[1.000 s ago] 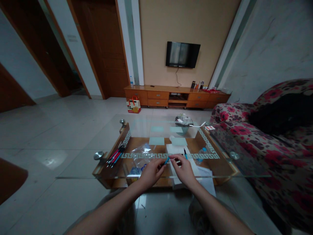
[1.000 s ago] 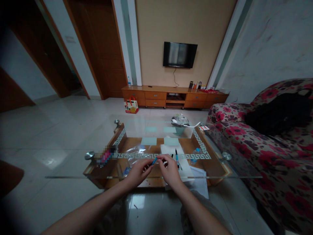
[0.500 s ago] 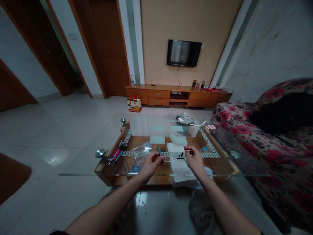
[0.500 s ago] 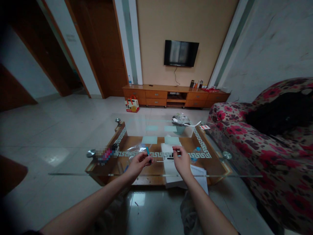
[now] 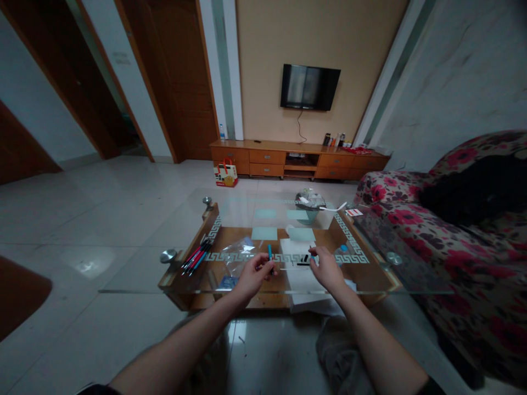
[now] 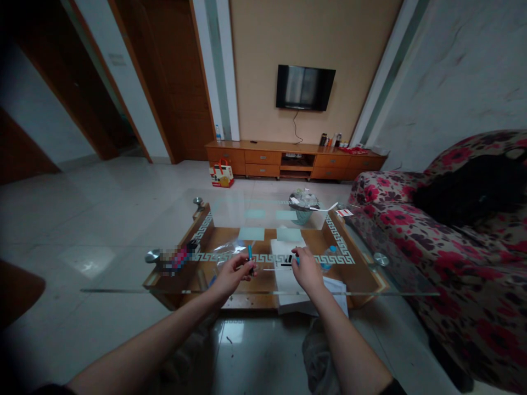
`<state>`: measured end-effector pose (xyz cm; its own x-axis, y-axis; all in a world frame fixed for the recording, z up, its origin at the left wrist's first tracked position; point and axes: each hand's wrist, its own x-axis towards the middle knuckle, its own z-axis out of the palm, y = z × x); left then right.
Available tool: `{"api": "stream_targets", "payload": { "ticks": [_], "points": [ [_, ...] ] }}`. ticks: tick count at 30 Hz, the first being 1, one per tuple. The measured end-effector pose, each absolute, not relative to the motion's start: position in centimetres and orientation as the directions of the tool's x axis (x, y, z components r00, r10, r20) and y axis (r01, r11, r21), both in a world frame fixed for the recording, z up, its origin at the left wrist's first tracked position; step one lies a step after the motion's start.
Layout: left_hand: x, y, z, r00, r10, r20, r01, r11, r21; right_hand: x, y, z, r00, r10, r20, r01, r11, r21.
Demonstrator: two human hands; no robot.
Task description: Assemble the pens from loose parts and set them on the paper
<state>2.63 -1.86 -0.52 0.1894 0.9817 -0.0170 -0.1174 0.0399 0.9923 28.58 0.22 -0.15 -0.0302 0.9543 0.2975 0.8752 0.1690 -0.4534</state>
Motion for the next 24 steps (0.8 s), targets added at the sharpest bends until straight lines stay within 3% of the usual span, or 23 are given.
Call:
{"api": "stream_targets", "payload": {
  "ticks": [8, 16, 24],
  "points": [
    [2.6, -1.9, -0.5, 0.169, 0.985, -0.022, -0.095, 0.039, 0.995, 28.6, 0.0, -0.5, 0.021, 0.974, 0.224, 0.901, 0.079, -0.426],
    [2.6, -1.8, -0.6, 0.200, 0.979, -0.033, -0.092, 0.052, 0.994, 28.7, -0.1, -0.9, -0.010, 0.982, 0.190, 0.914, 0.086, -0.397],
    [2.6, -1.9, -0.6, 0.186, 0.982, -0.027, -0.084, 0.044, 0.995, 28.2, 0.1, -1.6, -0.179, 0.977, 0.113, 0.907, 0.208, -0.365]
  ]
}}
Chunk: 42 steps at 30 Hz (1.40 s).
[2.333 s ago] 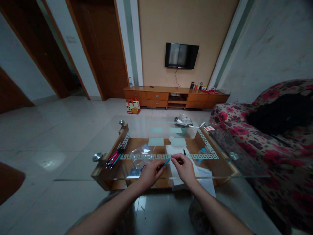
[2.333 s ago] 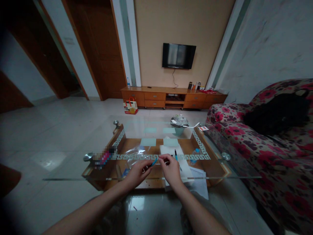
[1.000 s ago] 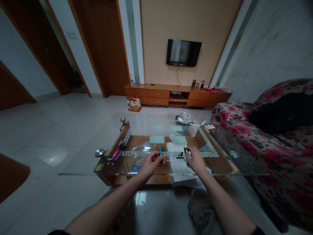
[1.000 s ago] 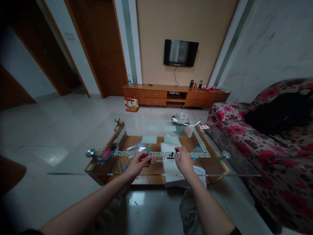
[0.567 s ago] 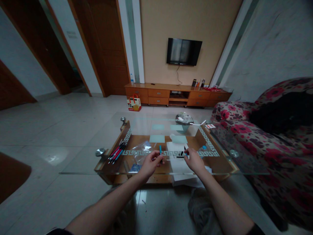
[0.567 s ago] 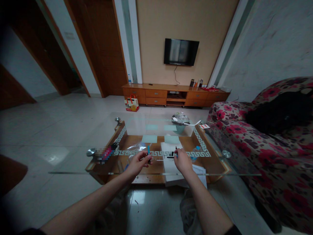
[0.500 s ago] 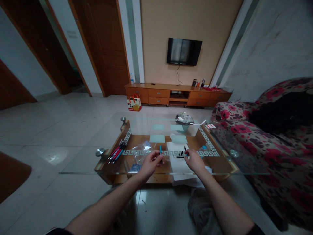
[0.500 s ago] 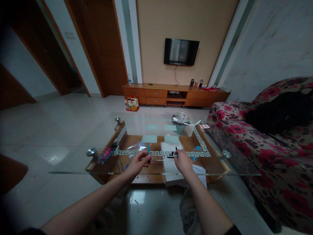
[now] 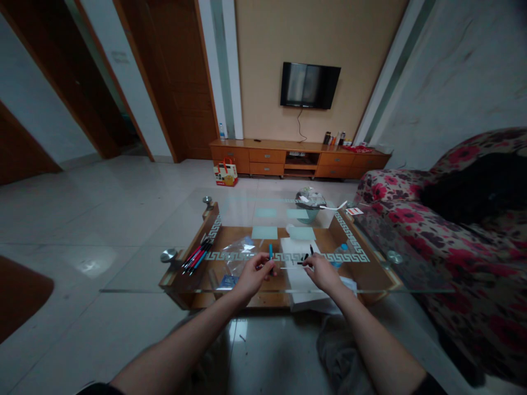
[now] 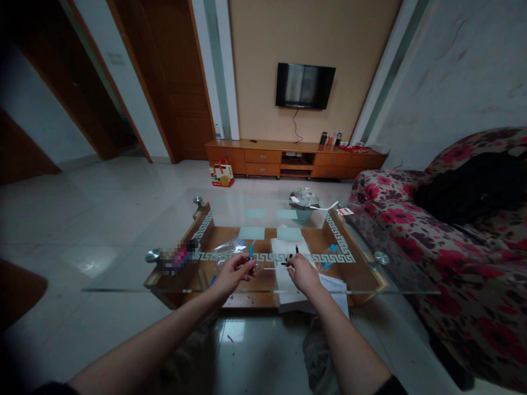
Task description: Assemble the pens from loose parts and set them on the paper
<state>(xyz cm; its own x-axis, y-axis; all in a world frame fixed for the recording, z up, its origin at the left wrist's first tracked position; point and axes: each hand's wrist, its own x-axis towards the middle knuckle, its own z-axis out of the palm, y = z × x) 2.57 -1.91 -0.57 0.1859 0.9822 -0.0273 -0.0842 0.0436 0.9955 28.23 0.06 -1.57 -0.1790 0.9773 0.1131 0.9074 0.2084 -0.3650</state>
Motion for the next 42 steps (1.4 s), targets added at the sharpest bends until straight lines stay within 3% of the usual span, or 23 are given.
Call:
{"api": "stream_targets", "payload": {
  "ticks": [17, 21, 27, 31, 35, 38, 42],
  "points": [
    [2.5, -1.7, -1.0, 0.208, 0.978, -0.028, -0.112, 0.053, 0.992, 27.5, -0.5, -1.4, -0.248, 0.968, 0.044, 0.891, 0.245, -0.383],
    [2.5, -1.8, -1.0, 0.192, 0.981, -0.030, -0.109, 0.052, 0.993, 26.8, -0.9, -0.9, -0.310, 0.948, 0.066, 0.836, 0.305, -0.456],
    [2.5, -2.0, -0.8, 0.185, 0.982, -0.044, -0.098, 0.063, 0.993, 25.7, -1.0, -0.4, -0.303, 0.940, 0.156, 0.665, 0.326, -0.672],
    [2.6, -2.0, -0.6, 0.190, 0.981, -0.049, -0.085, 0.066, 0.994, 25.3, -0.6, -0.2, -0.163, 0.968, 0.189, 0.504, 0.246, -0.828],
    [2.5, -1.9, -0.7, 0.205, 0.978, -0.029, -0.051, 0.040, 0.998, 25.2, -0.3, 0.0, 0.008, 0.991, 0.132, 0.209, 0.127, -0.970],
    [2.4, -1.9, -0.9, 0.205, 0.978, -0.031, -0.016, 0.035, 0.999, 25.2, -0.5, 0.3, 0.074, 0.997, 0.026, -0.007, 0.026, -1.000],
    [2.4, -1.7, -1.1, 0.170, 0.985, -0.028, 0.014, 0.026, 1.000, 25.1, -1.0, 0.7, 0.083, 0.997, -0.001, -0.063, 0.004, -0.998]
  ]
}}
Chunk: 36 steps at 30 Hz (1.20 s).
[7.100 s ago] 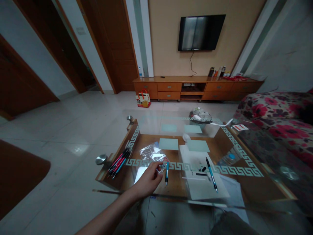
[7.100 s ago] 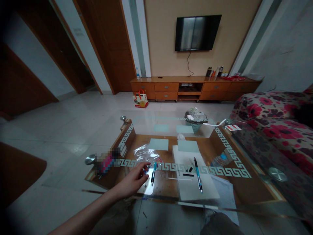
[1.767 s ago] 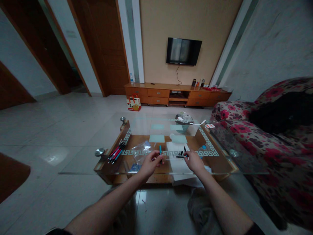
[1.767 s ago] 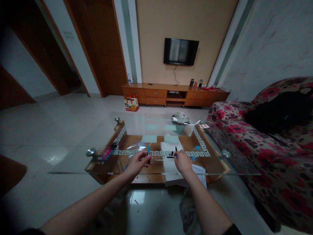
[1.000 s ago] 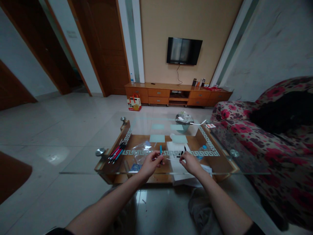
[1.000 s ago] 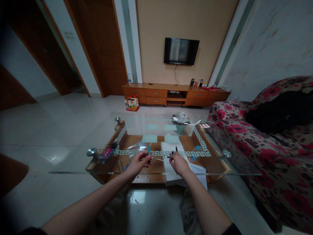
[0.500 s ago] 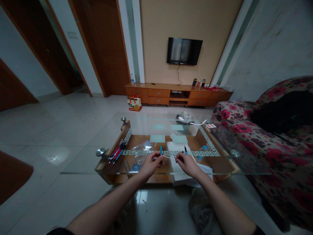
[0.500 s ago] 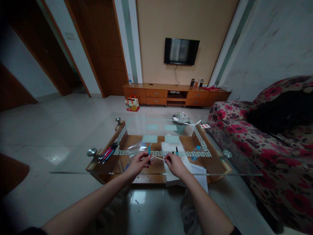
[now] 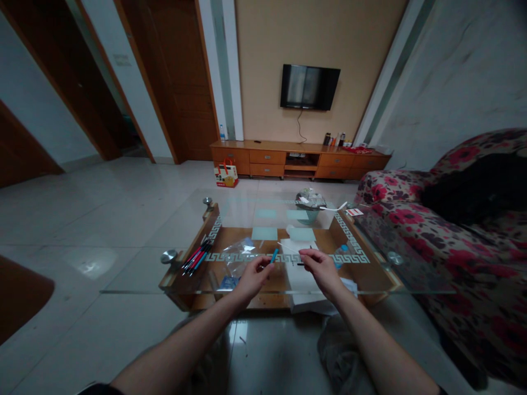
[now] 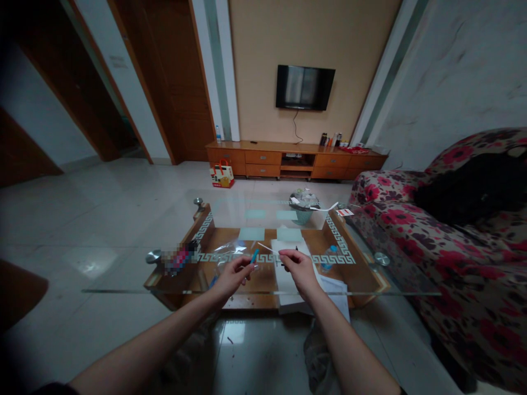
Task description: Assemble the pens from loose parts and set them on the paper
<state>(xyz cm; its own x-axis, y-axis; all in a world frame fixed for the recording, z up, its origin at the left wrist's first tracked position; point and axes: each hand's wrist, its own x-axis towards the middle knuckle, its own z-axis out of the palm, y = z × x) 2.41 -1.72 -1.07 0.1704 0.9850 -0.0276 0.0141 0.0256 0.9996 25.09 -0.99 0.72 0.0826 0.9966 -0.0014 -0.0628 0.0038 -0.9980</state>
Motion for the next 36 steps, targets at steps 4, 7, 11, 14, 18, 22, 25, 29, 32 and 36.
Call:
{"api": "stream_targets", "payload": {
  "ticks": [4, 7, 11, 14, 18, 22, 25, 29, 32, 36],
  "points": [
    [2.4, -1.6, -1.3, 0.108, 0.994, 0.003, 0.027, -0.006, 1.000, 25.0, -1.0, 0.9, 0.095, 0.995, 0.005, -0.032, 0.008, -0.999],
    [2.3, -1.4, -1.4, 0.085, 0.996, 0.019, 0.042, -0.022, 0.999, 25.0, -1.0, 1.0, 0.090, 0.996, 0.008, 0.000, 0.008, -1.000],
    [2.2, -1.4, -1.5, 0.073, 0.996, 0.044, 0.054, -0.048, 0.997, 25.0, -1.2, 1.3, 0.072, 0.997, 0.001, 0.047, -0.002, -0.999],
    [2.2, -1.3, -1.6, 0.079, 0.994, 0.070, 0.062, -0.075, 0.995, 25.1, -1.3, 1.5, 0.052, 0.999, -0.007, 0.064, -0.010, -0.998],
    [2.2, -1.1, -2.1, 0.058, 0.994, 0.094, 0.046, -0.097, 0.994, 25.2, -1.2, 1.3, 0.048, 0.999, -0.015, 0.038, -0.017, -0.999],
    [1.9, -0.9, -2.2, 0.095, 0.993, 0.072, 0.065, -0.078, 0.995, 25.3, -0.9, 0.8, 0.071, 0.997, -0.023, -0.039, -0.020, -0.999],
    [1.9, -1.1, -1.7, 0.182, 0.982, 0.057, 0.105, -0.077, 0.991, 25.3, -0.7, 0.7, 0.120, 0.992, -0.026, -0.126, -0.010, -0.992],
    [2.3, -2.0, -0.9, 0.354, 0.933, 0.069, 0.147, -0.128, 0.981, 25.0, -0.7, 0.8, 0.127, 0.990, -0.057, -0.224, -0.027, -0.974],
    [2.8, -2.5, -0.9, 0.467, 0.884, -0.033, 0.107, -0.019, 0.994, 24.3, -1.0, 0.7, 0.067, 0.996, -0.066, -0.221, -0.049, -0.974],
    [3.1, -3.1, -1.0, 0.579, 0.800, -0.158, 0.040, 0.166, 0.985, 23.4, -1.4, 0.5, -0.022, 0.996, -0.081, -0.226, -0.084, -0.970]
  ]
}}
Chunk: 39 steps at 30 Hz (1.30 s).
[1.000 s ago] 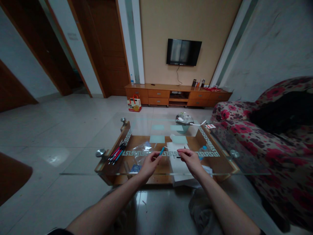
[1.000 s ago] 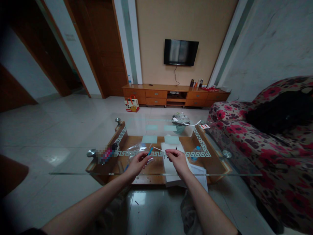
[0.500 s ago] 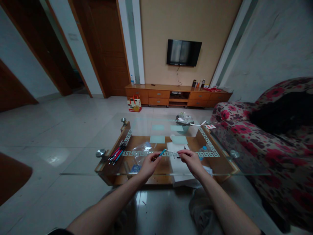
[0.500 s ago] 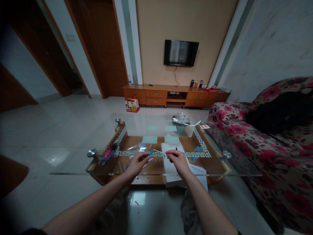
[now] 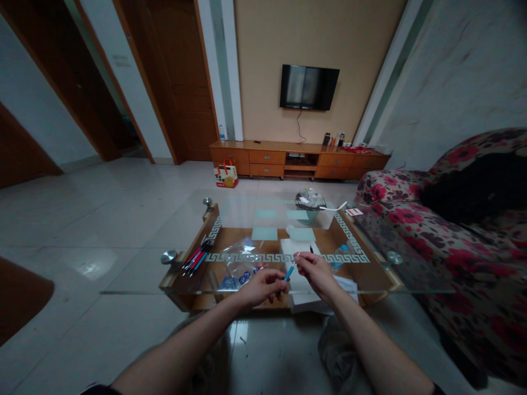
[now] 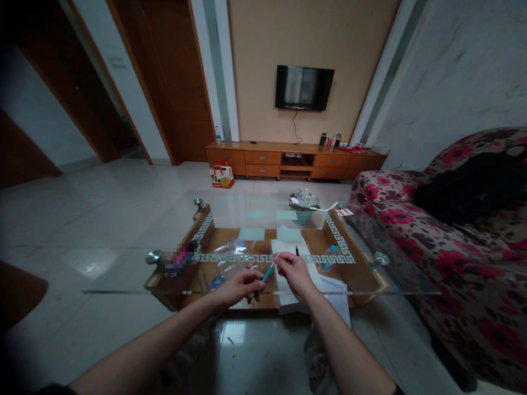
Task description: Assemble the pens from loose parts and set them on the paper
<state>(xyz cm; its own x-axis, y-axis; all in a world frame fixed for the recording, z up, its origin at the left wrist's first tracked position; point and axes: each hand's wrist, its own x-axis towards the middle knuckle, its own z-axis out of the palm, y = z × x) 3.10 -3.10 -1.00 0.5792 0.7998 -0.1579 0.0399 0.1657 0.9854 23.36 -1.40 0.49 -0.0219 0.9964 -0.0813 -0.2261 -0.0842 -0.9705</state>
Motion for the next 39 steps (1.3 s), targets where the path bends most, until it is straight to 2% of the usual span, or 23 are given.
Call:
{"api": "stream_targets", "payload": {
  "ticks": [6, 13, 21, 27, 33, 39],
  "points": [
    [3.1, -3.9, -0.3, 0.614, 0.754, -0.232, -0.051, 0.331, 0.942, 22.8, -1.7, 0.6, -0.079, 0.994, -0.079, -0.208, -0.094, -0.974],
    [3.1, -3.9, -0.4, 0.589, 0.772, -0.239, -0.042, 0.324, 0.945, 22.8, -1.9, 0.6, -0.100, 0.993, -0.071, -0.098, -0.081, -0.992],
    [3.4, -4.0, -0.8, 0.587, 0.781, -0.214, -0.088, 0.323, 0.942, 22.5, -2.3, 1.0, -0.098, 0.993, -0.066, -0.045, -0.070, -0.996],
    [3.4, -4.0, -0.9, 0.583, 0.790, -0.188, -0.094, 0.296, 0.951, 22.4, -2.2, 0.8, -0.102, 0.993, -0.065, -0.055, -0.071, -0.996],
    [3.3, -3.7, -1.3, 0.579, 0.798, -0.167, 0.011, 0.197, 0.980, 22.2, -2.3, 0.5, -0.119, 0.988, -0.093, -0.056, -0.100, -0.993],
    [3.4, -3.8, -1.4, 0.527, 0.850, -0.013, -0.116, 0.088, 0.989, 21.7, -2.7, 0.2, -0.192, 0.975, -0.113, -0.027, -0.121, -0.992]
  ]
}}
